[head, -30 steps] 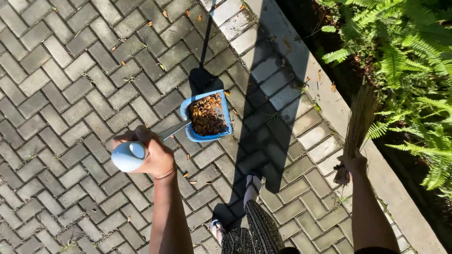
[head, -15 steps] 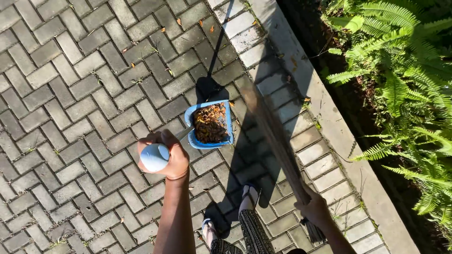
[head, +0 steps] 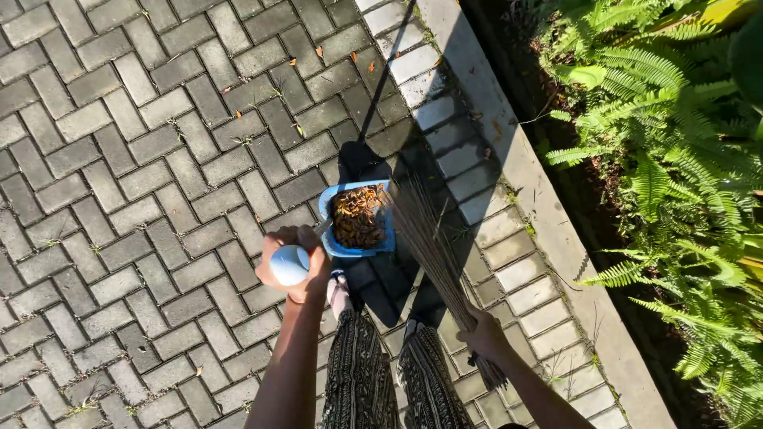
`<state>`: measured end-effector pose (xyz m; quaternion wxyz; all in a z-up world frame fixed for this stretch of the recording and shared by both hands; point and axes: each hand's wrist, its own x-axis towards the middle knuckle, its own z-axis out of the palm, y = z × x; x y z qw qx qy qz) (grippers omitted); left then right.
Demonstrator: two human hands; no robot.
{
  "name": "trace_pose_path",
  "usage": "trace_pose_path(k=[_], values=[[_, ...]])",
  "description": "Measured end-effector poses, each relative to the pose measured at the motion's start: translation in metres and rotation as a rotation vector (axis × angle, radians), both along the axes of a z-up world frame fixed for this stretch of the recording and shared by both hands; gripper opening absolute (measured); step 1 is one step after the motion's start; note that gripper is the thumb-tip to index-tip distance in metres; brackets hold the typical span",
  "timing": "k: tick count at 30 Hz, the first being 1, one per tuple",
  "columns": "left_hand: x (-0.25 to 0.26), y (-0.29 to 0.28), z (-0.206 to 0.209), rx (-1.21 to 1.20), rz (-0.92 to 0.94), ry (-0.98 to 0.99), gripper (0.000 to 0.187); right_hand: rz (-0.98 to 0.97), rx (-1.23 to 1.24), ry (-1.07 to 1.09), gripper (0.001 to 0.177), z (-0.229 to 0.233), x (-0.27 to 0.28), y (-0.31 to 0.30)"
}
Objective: Sweeping dry leaves and debris from an outdoor paved area into a dustpan and emptying it into a trash bin.
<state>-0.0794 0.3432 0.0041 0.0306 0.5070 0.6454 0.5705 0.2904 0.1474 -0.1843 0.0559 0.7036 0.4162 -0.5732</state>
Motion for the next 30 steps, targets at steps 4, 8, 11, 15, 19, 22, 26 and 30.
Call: trace_pose_path(k=[4,8,11,15,19,22,26,30], values=[[-0.069,0.002,0.036,-0.056,-0.053,-0.17,0.015,-0.088,-0.125,-0.028,0.103,0.078,-0.019,0.003],[-0.134,0.009,0.05,-0.016,-0.141,-0.206,0.018,-0.242,-0.001,-0.224,0.103,0.003,0.03,0.012],[-0.17,0.032,0.055,-0.042,-0.136,-0.104,0.017,-0.406,0.029,-0.225,0.081,-0.062,0.005,0.043],[-0.196,0.07,0.044,-0.046,-0.132,0.065,0.019,-0.468,-0.1,-0.008,0.078,-0.094,-0.139,0.082],[-0.213,0.095,0.012,-0.057,-0.049,0.322,0.018,-0.249,-0.068,0.212,0.095,-0.004,-0.232,0.072],[-0.225,0.113,0.001,0.011,-0.08,0.049,0.015,-0.276,-0.009,0.251,0.1,0.044,-0.235,0.041],[-0.252,0.123,-0.01,-0.016,-0.164,0.007,0.014,-0.563,-0.035,-0.044,0.086,0.032,-0.193,-0.02],[-0.259,0.125,-0.023,-0.017,-0.172,-0.18,0.014,-0.752,-0.141,-0.26,0.087,-0.024,-0.193,-0.016]])
